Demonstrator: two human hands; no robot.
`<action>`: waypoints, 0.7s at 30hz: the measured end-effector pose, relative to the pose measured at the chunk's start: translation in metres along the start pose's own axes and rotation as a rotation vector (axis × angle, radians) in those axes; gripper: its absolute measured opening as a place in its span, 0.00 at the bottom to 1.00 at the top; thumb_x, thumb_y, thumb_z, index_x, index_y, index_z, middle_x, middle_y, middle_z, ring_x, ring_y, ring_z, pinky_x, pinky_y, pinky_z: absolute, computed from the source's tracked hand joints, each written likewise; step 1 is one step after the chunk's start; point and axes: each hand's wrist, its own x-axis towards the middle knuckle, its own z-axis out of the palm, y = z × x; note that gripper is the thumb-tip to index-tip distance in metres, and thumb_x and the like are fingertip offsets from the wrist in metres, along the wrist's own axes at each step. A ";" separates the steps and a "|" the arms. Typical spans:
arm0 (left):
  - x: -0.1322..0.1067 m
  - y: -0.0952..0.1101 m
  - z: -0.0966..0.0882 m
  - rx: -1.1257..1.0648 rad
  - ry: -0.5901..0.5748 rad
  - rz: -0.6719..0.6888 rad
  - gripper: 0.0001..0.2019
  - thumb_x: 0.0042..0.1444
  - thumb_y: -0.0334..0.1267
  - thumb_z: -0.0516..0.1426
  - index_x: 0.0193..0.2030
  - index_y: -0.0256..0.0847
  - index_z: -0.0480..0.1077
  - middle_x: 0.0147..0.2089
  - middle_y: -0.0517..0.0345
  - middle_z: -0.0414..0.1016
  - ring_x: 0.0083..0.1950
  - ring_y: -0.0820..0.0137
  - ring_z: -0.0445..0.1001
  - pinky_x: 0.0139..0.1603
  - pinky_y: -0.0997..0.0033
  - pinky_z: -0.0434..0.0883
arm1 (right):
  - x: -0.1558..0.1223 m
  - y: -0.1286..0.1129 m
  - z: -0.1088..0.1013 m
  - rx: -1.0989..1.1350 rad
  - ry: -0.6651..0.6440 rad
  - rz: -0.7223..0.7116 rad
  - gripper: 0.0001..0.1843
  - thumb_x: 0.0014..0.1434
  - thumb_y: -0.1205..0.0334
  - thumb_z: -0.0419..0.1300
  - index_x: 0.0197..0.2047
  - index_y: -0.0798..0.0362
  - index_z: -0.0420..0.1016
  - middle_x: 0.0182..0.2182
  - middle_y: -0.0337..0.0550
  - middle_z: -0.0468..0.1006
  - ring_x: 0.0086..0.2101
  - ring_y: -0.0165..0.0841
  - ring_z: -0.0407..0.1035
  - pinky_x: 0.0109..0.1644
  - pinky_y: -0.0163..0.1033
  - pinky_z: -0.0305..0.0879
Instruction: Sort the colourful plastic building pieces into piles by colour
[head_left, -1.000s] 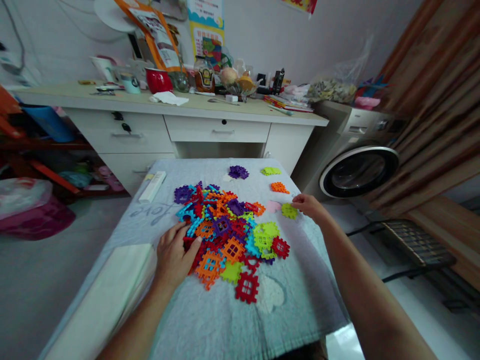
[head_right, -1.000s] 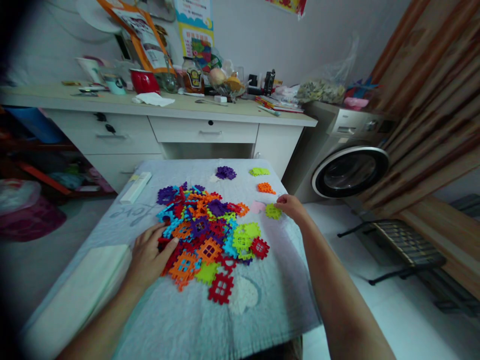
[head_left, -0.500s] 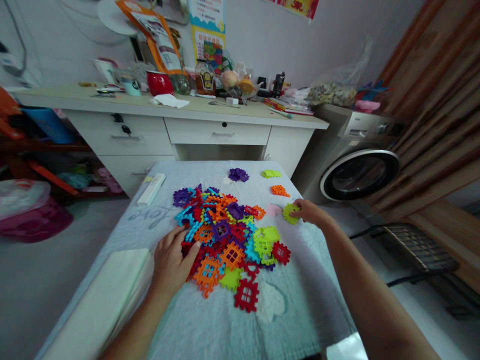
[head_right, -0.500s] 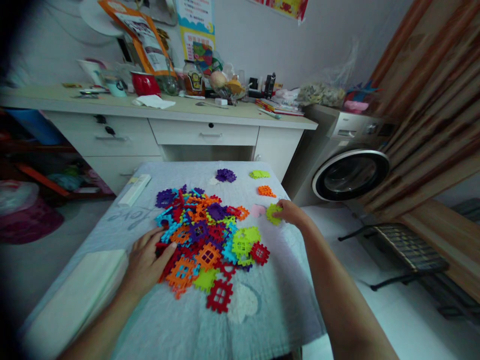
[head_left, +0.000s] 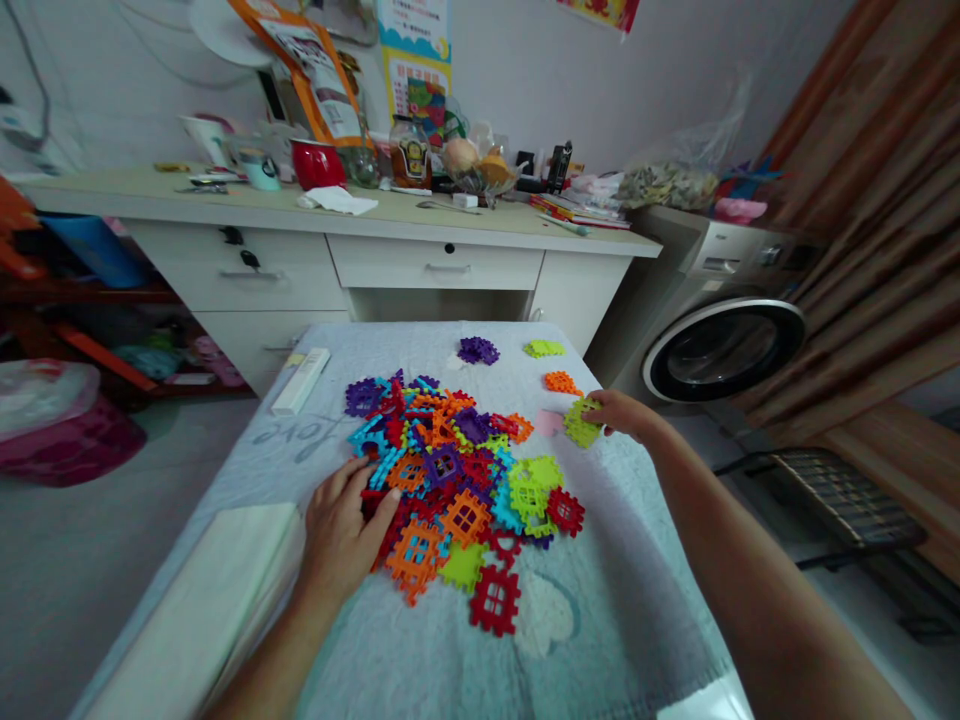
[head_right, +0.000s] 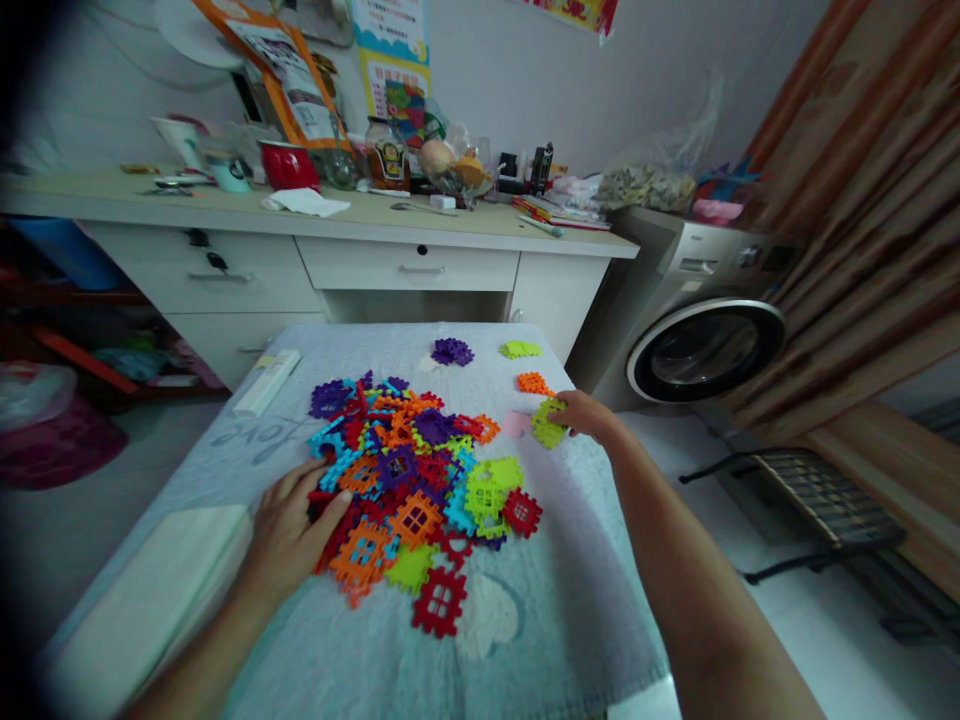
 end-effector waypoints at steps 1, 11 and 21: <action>0.000 0.000 0.000 0.000 0.001 0.001 0.23 0.60 0.54 0.49 0.53 0.40 0.68 0.57 0.46 0.69 0.59 0.54 0.66 0.61 0.49 0.62 | 0.001 -0.001 -0.002 0.055 -0.017 -0.012 0.10 0.47 0.63 0.69 0.33 0.56 0.74 0.25 0.40 0.75 0.25 0.27 0.67 0.22 0.28 0.61; 0.000 -0.002 0.002 0.015 -0.007 0.004 0.23 0.60 0.54 0.50 0.55 0.41 0.67 0.57 0.48 0.69 0.59 0.55 0.67 0.61 0.51 0.63 | 0.080 -0.050 -0.005 0.597 0.423 0.056 0.08 0.53 0.73 0.64 0.33 0.55 0.68 0.22 0.37 0.73 0.19 0.25 0.66 0.20 0.28 0.64; 0.000 -0.003 0.000 0.019 -0.029 -0.014 0.23 0.60 0.53 0.50 0.55 0.41 0.68 0.58 0.48 0.68 0.59 0.56 0.66 0.61 0.51 0.63 | 0.166 -0.076 0.009 0.651 0.584 0.220 0.07 0.55 0.71 0.62 0.33 0.55 0.66 0.18 0.31 0.66 0.15 0.22 0.61 0.19 0.26 0.65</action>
